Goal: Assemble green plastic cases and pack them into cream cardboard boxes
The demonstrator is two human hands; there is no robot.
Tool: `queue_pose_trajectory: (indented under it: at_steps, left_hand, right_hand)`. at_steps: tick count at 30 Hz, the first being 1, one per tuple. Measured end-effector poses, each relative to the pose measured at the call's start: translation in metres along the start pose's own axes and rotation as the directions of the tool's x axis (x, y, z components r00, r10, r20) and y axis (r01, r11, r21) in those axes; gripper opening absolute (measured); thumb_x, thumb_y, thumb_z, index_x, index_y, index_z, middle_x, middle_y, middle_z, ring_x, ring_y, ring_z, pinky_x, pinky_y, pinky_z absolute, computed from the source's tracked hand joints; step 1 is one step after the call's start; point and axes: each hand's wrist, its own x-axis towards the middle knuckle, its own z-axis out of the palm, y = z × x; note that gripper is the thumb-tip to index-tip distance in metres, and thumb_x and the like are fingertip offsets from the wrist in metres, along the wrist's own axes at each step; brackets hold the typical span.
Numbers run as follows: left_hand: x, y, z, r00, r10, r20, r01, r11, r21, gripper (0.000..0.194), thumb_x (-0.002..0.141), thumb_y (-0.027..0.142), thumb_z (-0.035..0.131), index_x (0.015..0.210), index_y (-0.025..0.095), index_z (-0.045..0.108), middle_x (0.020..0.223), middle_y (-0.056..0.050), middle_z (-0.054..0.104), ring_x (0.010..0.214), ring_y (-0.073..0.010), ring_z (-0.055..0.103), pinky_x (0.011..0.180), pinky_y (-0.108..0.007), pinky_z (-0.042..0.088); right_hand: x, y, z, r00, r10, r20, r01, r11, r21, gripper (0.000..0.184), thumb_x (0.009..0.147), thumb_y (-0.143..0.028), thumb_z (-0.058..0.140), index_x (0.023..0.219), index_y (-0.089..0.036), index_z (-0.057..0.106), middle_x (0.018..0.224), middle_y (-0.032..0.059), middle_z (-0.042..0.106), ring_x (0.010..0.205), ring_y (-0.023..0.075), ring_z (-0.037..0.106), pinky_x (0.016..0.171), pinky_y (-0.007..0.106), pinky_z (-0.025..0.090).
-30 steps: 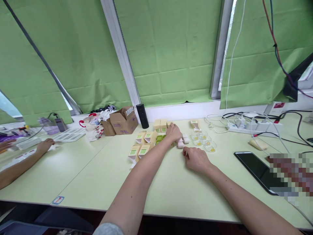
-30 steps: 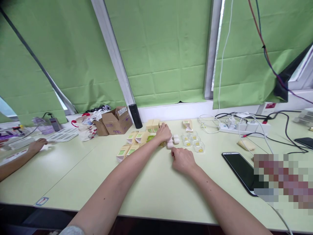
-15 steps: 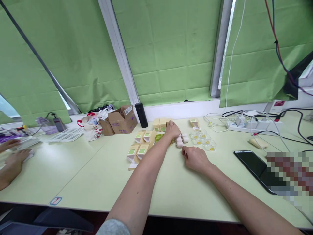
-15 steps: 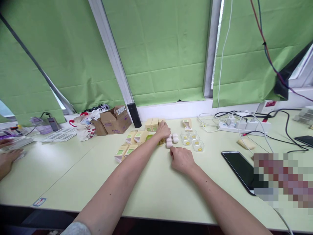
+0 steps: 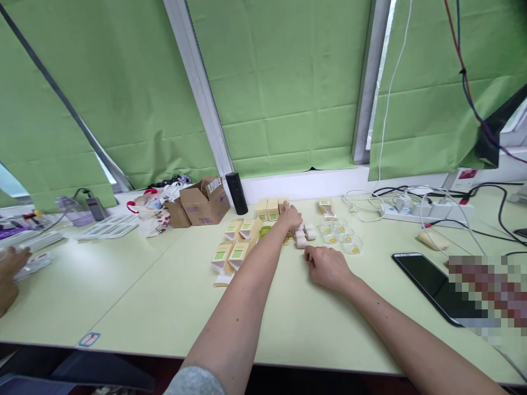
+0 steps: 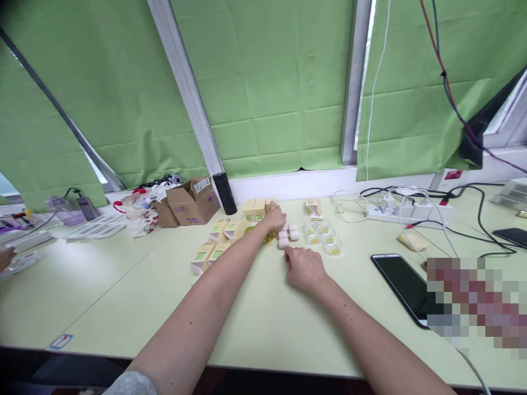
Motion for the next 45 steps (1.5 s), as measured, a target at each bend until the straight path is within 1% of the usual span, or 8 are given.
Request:
queue_pose_trajectory:
  at_steps: [12, 19, 22, 26, 29, 33, 38, 45]
  left_hand:
    - [-0.015, 0.002, -0.016, 1.000, -0.028, 0.009, 0.030, 0.972, -0.234, 0.081, 0.100, 0.042, 0.050, 0.167, 0.007, 0.021, 0.179, -0.020, -0.011, 0.167, -0.0367, 0.018, 0.133, -0.047, 0.026]
    - [-0.055, 0.006, -0.048, 0.961, 0.023, -0.275, -0.122, 0.929, -0.348, 0.054, 0.101, 0.028, 0.050, 0.153, 0.014, 0.051, 0.169, -0.017, 0.045, 0.160, -0.0282, 0.039, 0.131, -0.043, 0.032]
    - [-0.086, 0.001, -0.070, 0.912, 0.001, -0.410, -0.178, 0.902, -0.393, 0.044, 0.104, 0.020, 0.041, 0.144, 0.015, 0.059, 0.144, -0.015, 0.070, 0.134, -0.0220, 0.067, 0.116, -0.036, 0.050]
    - [-0.140, -0.012, -0.088, 0.808, -0.075, -0.584, -0.298, 0.803, -0.516, 0.027, 0.099, 0.017, 0.051, 0.114, 0.019, 0.073, 0.101, -0.009, 0.083, 0.093, -0.0209, 0.078, 0.087, -0.032, 0.059]
    - [-0.179, -0.023, -0.090, 0.806, -0.083, -0.586, -0.221, 0.876, -0.429, 0.022, 0.097, 0.018, 0.054, 0.104, 0.021, 0.075, 0.091, -0.005, 0.082, 0.086, -0.0209, 0.076, 0.086, -0.033, 0.056]
    - [-0.212, -0.038, -0.077, 0.861, -0.072, -0.504, -0.041, 0.977, -0.209, 0.025, 0.097, 0.017, 0.054, 0.106, 0.023, 0.076, 0.094, -0.005, 0.082, 0.087, -0.0234, 0.075, 0.082, -0.034, 0.054]
    - [-0.224, -0.052, -0.054, 0.913, 0.041, -0.406, 0.011, 0.992, 0.125, 0.023, 0.096, 0.016, 0.055, 0.099, 0.021, 0.078, 0.099, -0.009, 0.081, 0.099, -0.0285, 0.073, 0.091, -0.038, 0.051]
    - [-0.228, -0.056, -0.048, 0.944, 0.094, -0.315, -0.005, 0.962, 0.274, 0.018, 0.093, 0.018, 0.062, 0.093, 0.018, 0.080, 0.098, -0.014, 0.078, 0.111, -0.0345, 0.065, 0.098, -0.047, 0.046]
  right_hand:
    - [-0.001, 0.000, 0.001, 1.000, -0.006, -0.025, 0.007, 1.000, 0.025, 0.028, 0.084, -0.010, 0.059, 0.107, -0.024, 0.069, 0.103, 0.0077, 0.080, 0.088, 0.0274, 0.073, 0.061, 0.032, 0.026]
    - [-0.001, 0.001, 0.003, 0.999, -0.023, -0.045, 0.025, 0.999, 0.043, 0.024, 0.087, -0.011, 0.058, 0.104, -0.023, 0.069, 0.101, 0.0089, 0.080, 0.088, 0.0268, 0.073, 0.061, 0.032, 0.025]
    - [-0.002, 0.001, 0.003, 0.999, -0.017, -0.043, 0.018, 0.999, 0.042, 0.023, 0.088, -0.013, 0.057, 0.104, -0.023, 0.070, 0.103, 0.0098, 0.080, 0.090, 0.0273, 0.073, 0.062, 0.031, 0.026]
    - [-0.003, 0.000, 0.002, 0.999, -0.012, -0.041, 0.014, 0.999, 0.038, 0.020, 0.092, -0.016, 0.056, 0.105, -0.023, 0.070, 0.104, 0.0106, 0.080, 0.091, 0.0270, 0.073, 0.062, 0.031, 0.026]
    - [-0.004, -0.001, 0.002, 0.999, -0.010, -0.042, 0.011, 0.999, 0.033, 0.018, 0.094, -0.018, 0.055, 0.104, -0.022, 0.070, 0.103, 0.0105, 0.079, 0.090, 0.0263, 0.073, 0.062, 0.031, 0.024]
    - [-0.004, -0.003, 0.001, 0.999, -0.006, -0.043, 0.008, 0.999, 0.042, 0.017, 0.096, -0.020, 0.054, 0.103, -0.022, 0.070, 0.101, 0.0091, 0.079, 0.089, 0.0249, 0.072, 0.061, 0.031, 0.024]
    - [-0.004, -0.004, 0.002, 1.000, 0.001, -0.028, 0.001, 0.998, 0.059, 0.016, 0.096, -0.020, 0.055, 0.103, -0.023, 0.069, 0.100, 0.0073, 0.080, 0.090, 0.0238, 0.072, 0.062, 0.030, 0.025]
    - [-0.004, -0.005, 0.003, 0.998, 0.005, -0.058, 0.001, 0.995, 0.101, 0.013, 0.098, -0.029, 0.060, 0.108, -0.024, 0.066, 0.096, 0.0042, 0.080, 0.090, 0.0244, 0.071, 0.064, 0.030, 0.025]
